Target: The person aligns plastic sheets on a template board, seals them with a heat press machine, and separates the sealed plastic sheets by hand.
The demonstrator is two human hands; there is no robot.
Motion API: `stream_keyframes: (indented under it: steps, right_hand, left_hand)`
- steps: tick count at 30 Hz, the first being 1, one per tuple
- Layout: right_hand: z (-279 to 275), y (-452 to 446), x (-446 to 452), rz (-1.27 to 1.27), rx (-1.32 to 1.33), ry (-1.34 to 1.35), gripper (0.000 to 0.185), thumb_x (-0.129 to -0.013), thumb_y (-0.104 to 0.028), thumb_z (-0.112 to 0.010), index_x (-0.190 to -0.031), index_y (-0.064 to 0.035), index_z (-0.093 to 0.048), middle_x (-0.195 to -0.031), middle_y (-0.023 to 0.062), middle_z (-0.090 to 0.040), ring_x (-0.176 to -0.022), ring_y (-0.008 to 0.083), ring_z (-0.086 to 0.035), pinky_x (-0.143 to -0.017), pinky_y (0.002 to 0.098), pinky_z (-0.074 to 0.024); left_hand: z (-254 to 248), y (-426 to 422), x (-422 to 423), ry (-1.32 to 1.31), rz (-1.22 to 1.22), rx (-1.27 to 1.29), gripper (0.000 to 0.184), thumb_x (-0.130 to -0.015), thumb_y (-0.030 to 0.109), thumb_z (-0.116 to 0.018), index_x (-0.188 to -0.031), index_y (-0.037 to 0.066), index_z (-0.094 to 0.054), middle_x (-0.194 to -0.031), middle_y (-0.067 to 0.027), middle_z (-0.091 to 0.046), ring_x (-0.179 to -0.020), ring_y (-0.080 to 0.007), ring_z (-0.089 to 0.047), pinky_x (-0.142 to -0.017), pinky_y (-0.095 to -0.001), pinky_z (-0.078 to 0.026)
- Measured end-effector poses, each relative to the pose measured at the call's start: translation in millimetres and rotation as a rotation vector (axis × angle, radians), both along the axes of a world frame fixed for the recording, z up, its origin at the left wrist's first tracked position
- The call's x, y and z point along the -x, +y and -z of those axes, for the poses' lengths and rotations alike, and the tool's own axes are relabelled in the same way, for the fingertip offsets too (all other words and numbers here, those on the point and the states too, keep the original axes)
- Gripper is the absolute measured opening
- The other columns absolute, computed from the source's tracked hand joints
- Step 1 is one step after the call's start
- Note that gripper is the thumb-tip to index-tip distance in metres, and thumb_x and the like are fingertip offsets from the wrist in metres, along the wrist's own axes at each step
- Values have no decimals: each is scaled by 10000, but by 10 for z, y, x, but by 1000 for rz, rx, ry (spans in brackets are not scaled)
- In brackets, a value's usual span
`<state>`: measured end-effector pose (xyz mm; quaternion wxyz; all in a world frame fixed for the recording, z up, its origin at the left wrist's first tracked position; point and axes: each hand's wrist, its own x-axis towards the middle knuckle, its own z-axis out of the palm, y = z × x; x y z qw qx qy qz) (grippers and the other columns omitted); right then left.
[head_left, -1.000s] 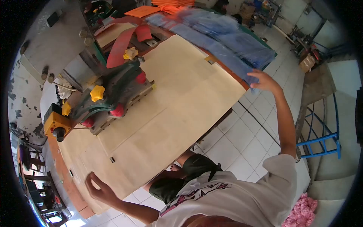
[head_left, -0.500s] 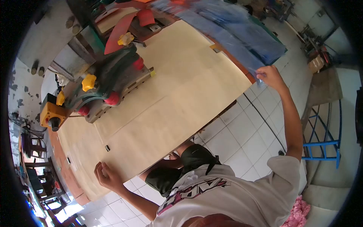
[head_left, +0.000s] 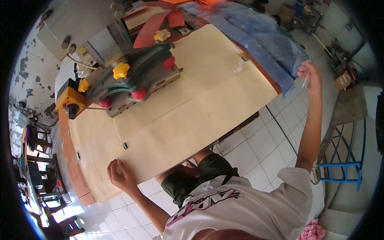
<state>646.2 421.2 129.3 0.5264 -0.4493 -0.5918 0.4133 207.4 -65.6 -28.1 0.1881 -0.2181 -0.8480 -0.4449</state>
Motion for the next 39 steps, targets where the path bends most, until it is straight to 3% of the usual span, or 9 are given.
stream_keyframes:
  steps: [5,7,11,16,20,25,33,36,39]
  right_hand:
    - [-101,-594,182,-7,-94,377,308,-943,-298,-592,-1019,-1,-625,-781,83,-651,-644,180,-642,-614,302,-543]
    - [-7,-1042,369,-185,-48,368,320,-961,-304,-557,-1000,7,-619,-783,99,-658,-645,191,-649,-620,297,-545]
    - [538,-1684,933,-571,-1,269,314,-971,-286,-546,-952,13,-640,-808,117,-676,-683,192,-676,-603,316,-564]
    - [800,-2332,1826,-652,198,274,321,-948,-265,-607,-935,51,-661,-829,99,-680,-722,176,-662,-628,327,-569]
    - [758,-2549,2090,-881,305,247,342,-989,-246,-571,-1138,58,-616,-969,116,-668,-884,168,-661,-801,295,-547]
    - [790,-2663,2175,-1018,340,209,375,-1001,-241,-544,-1238,48,-574,-1079,153,-662,-984,203,-659,-868,319,-521]
    - [1165,-2815,2050,-1000,95,188,314,-993,-191,-547,-1196,45,-588,-1103,148,-656,-1025,198,-642,-909,326,-491]
    - [1372,-2831,1865,-1049,342,129,377,-983,-307,-573,-1160,23,-608,-1055,124,-666,-1014,175,-635,-893,286,-482]
    - [1435,-2895,1834,-1538,591,69,660,-912,-532,-594,-1307,-8,-523,-1222,143,-582,-1163,198,-546,-988,319,-410]
  left_hand:
    - [-64,17,-82,9,-17,-52,166,-893,133,-625,-906,-29,-658,-959,-146,-667,-926,-299,-622,-863,-431,-472]
    - [-93,14,-197,394,-54,77,147,-886,119,-616,-949,-7,-657,-973,-140,-670,-954,-296,-621,-988,-473,-411]
    - [-328,363,-845,169,577,-256,343,-825,267,-680,-972,-40,-633,-985,-191,-669,-994,-363,-617,-1020,-536,-380]
    - [-771,821,-1255,-106,1106,-165,764,-709,426,-831,-1246,-39,-550,-1219,-234,-569,-1091,-365,-601,-902,-390,-491]
    - [-814,865,-1318,-185,975,-83,628,-717,230,-841,-1208,-37,-554,-1162,-214,-604,-1056,-339,-620,-888,-387,-499]
    - [-601,791,-1287,-624,845,-421,220,-913,-25,-567,-1130,-63,-577,-1071,-153,-664,-963,-214,-666,-882,-332,-518]
    - [-605,649,-1210,-960,758,-682,260,-951,14,-549,-1195,-67,-514,-1065,-191,-678,-975,-231,-677,-829,-337,-570]
    - [-600,561,-1212,-1022,717,-681,245,-941,36,-574,-1160,-59,-515,-1034,-200,-685,-948,-245,-686,-821,-345,-561]
    - [-400,335,-1234,-934,860,-687,171,-923,-7,-566,-1087,-48,-538,-1000,-207,-687,-937,-268,-690,-817,-367,-560]
